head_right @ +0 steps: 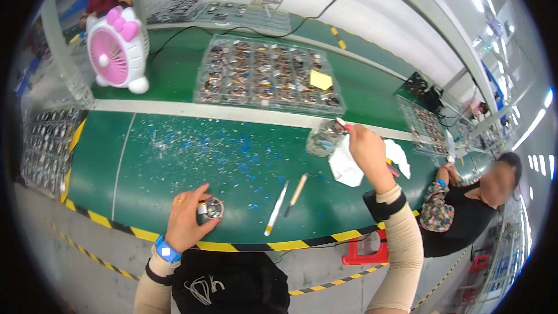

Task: The person cleans a watch component with a toothbrush, scrapes it with a metal tool, and wipes it with a cloth. They then apply liquid from a bottle using a small brush, scrape the component again, and finish by brushing it with the toothbrush.

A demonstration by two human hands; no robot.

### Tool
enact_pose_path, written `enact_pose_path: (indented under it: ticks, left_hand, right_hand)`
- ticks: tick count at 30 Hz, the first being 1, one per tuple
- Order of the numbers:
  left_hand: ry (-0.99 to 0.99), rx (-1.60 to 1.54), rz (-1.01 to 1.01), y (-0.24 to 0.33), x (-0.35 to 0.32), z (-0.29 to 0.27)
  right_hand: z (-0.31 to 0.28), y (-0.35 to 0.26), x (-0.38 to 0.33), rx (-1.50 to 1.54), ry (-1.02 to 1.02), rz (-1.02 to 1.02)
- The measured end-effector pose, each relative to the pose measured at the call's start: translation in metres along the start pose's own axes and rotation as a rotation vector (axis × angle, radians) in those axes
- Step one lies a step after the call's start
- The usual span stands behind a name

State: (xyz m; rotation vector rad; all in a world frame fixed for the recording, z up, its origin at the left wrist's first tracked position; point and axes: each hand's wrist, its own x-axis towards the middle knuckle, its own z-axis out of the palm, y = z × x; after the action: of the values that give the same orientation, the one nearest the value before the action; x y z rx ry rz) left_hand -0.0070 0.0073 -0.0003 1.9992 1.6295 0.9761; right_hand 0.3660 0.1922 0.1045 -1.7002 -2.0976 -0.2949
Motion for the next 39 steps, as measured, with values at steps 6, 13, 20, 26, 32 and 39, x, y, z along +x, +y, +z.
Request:
enact_pose_path:
  ticks: [6, 13, 20, 26, 32, 39]
  left_hand:
    - [0.000, -0.030, 0.033, 0.004, 0.005, 0.003]
    - [-0.009, -0.035, 0.054, 0.000, 0.003, 0.004]
    - [-0.015, -0.058, 0.057, 0.003, 0.005, 0.001]
    - [-0.021, -0.066, 0.045, 0.001, 0.005, 0.001]
    - [-0.027, -0.040, 0.087, 0.002, 0.005, 0.000]
    - [-0.016, -0.034, 0.067, 0.002, 0.003, 0.002]
  right_hand:
    - [-0.016, -0.051, -0.015, 0.163, -0.071, -0.111]
    - [0.028, -0.171, -0.073, 0.328, -0.432, -0.855]
    - [0.045, -0.181, -0.066, 0.298, -0.598, -0.987]
    - [0.050, -0.177, -0.067, 0.314, -0.610, -0.959]
    - [0.052, -0.176, -0.068, 0.309, -0.597, -0.937]
    - [0.047, -0.175, -0.086, 0.337, -0.588, -0.926]
